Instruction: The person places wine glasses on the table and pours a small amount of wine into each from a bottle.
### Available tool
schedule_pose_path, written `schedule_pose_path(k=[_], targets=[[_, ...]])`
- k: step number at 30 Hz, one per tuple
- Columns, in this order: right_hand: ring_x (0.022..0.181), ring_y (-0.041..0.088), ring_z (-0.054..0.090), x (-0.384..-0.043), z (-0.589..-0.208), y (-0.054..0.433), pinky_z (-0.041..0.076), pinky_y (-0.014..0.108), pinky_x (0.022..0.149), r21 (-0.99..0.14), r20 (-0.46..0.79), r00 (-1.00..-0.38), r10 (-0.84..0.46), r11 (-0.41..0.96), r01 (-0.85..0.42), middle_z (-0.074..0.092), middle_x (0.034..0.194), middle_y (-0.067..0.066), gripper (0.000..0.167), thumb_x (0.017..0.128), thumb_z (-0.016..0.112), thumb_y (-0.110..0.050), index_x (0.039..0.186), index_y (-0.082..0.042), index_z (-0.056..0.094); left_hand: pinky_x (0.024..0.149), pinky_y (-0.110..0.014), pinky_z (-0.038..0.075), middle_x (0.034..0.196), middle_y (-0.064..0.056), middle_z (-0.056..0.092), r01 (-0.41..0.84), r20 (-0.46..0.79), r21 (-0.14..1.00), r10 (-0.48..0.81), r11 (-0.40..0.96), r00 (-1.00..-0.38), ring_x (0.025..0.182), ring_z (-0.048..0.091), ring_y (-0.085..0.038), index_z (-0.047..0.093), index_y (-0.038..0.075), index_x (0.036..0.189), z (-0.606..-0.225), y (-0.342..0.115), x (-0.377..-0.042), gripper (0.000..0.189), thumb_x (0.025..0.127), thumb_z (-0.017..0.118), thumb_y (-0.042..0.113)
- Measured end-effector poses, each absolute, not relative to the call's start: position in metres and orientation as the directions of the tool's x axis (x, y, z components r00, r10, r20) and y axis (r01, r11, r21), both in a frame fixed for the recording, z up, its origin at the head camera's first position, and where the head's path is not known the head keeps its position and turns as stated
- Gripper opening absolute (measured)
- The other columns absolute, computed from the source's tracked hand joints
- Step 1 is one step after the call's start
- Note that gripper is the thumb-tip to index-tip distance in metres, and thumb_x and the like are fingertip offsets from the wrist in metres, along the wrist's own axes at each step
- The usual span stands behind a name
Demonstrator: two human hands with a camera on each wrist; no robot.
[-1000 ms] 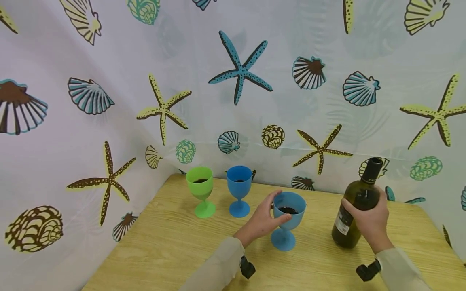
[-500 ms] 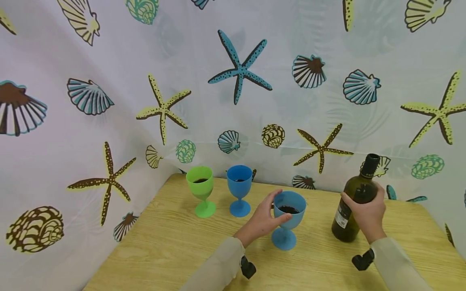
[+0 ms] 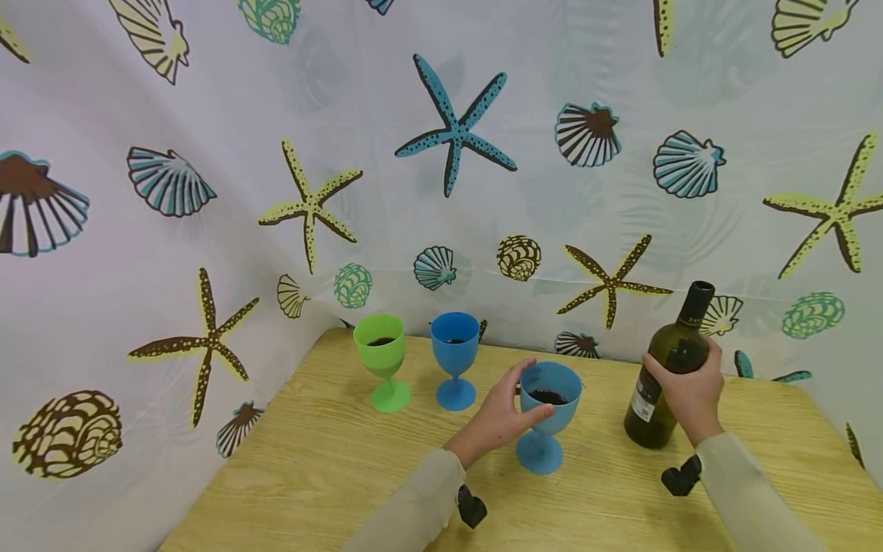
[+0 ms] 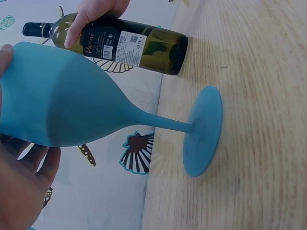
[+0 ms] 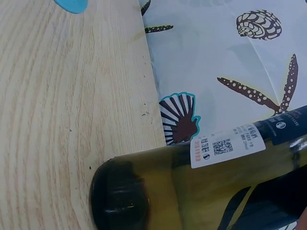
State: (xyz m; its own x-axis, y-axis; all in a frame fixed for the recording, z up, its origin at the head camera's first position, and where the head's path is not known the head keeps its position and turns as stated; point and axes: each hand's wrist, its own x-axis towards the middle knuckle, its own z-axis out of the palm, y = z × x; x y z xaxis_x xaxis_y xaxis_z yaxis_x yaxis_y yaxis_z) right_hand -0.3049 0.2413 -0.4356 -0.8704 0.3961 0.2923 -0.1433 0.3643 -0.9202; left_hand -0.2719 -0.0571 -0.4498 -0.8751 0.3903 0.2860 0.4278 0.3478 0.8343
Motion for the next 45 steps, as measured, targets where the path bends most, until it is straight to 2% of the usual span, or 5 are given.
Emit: schedule_pose_path(k=[12,21,33,40,45], targets=[[0.122,0.037,0.043,-0.31,-0.436,0.243,0.038,0.057,0.096,-0.913,0.291,-0.876,0.385,0.387,-0.133,0.039,0.138,0.02,0.095,0.076,0.077,-0.04,0.147,-0.015,0.019,0.102,-0.039,0.038,0.15,-0.002,0.03,0.425,0.281,0.832,0.389,0.357,-0.877,0.133,0.035,-0.022,0.024,0.015,0.15,-0.449,-0.057,-0.272,0.075,0.091,0.064,0.036],[0.124,0.042,0.04,-0.306,-0.434,0.244,0.036,0.061,0.096,-0.905,0.252,-0.897,0.362,0.416,-0.087,0.034,0.141,0.024,0.102,0.076,0.076,-0.045,0.149,-0.015,0.011,0.103,-0.039,0.037,0.151,-0.002,0.029,0.419,0.276,0.836,0.388,0.354,-0.879,0.134,0.033,-0.021,0.024,0.015,0.15,-0.452,-0.056,-0.273,0.075,0.09,0.065,0.034],[0.125,0.045,0.038,-0.305,-0.432,0.246,0.035,0.062,0.096,-0.891,0.228,-0.916,0.329,0.449,-0.06,0.031,0.143,0.025,0.107,0.075,0.075,-0.049,0.151,-0.014,0.007,0.104,-0.042,0.036,0.153,-0.004,0.026,0.39,0.24,0.842,0.389,0.372,-0.889,0.136,0.031,-0.024,0.019,0.017,0.152,-0.452,-0.058,-0.272,0.079,0.09,0.065,0.035],[0.125,0.048,0.035,-0.302,-0.427,0.249,0.033,0.065,0.094,-0.864,0.245,-0.929,0.276,0.497,-0.081,0.026,0.145,0.028,0.109,0.077,0.074,-0.049,0.151,-0.011,0.003,0.103,-0.047,0.036,0.153,-0.003,0.025,0.385,0.23,0.846,0.4,0.368,-0.887,0.133,0.035,-0.026,0.017,0.021,0.152,-0.45,-0.061,-0.27,0.086,0.087,0.064,0.049],[0.127,0.049,0.032,-0.299,-0.426,0.249,0.031,0.065,0.096,-0.869,0.248,-0.933,0.261,0.485,-0.095,0.019,0.148,0.028,0.112,0.077,0.076,-0.046,0.151,-0.015,-0.002,0.104,-0.046,0.035,0.153,-0.002,0.025,0.386,0.23,0.852,0.41,0.353,-0.882,0.135,0.033,-0.023,0.015,0.022,0.152,-0.451,-0.063,-0.27,0.087,0.087,0.066,0.045]])
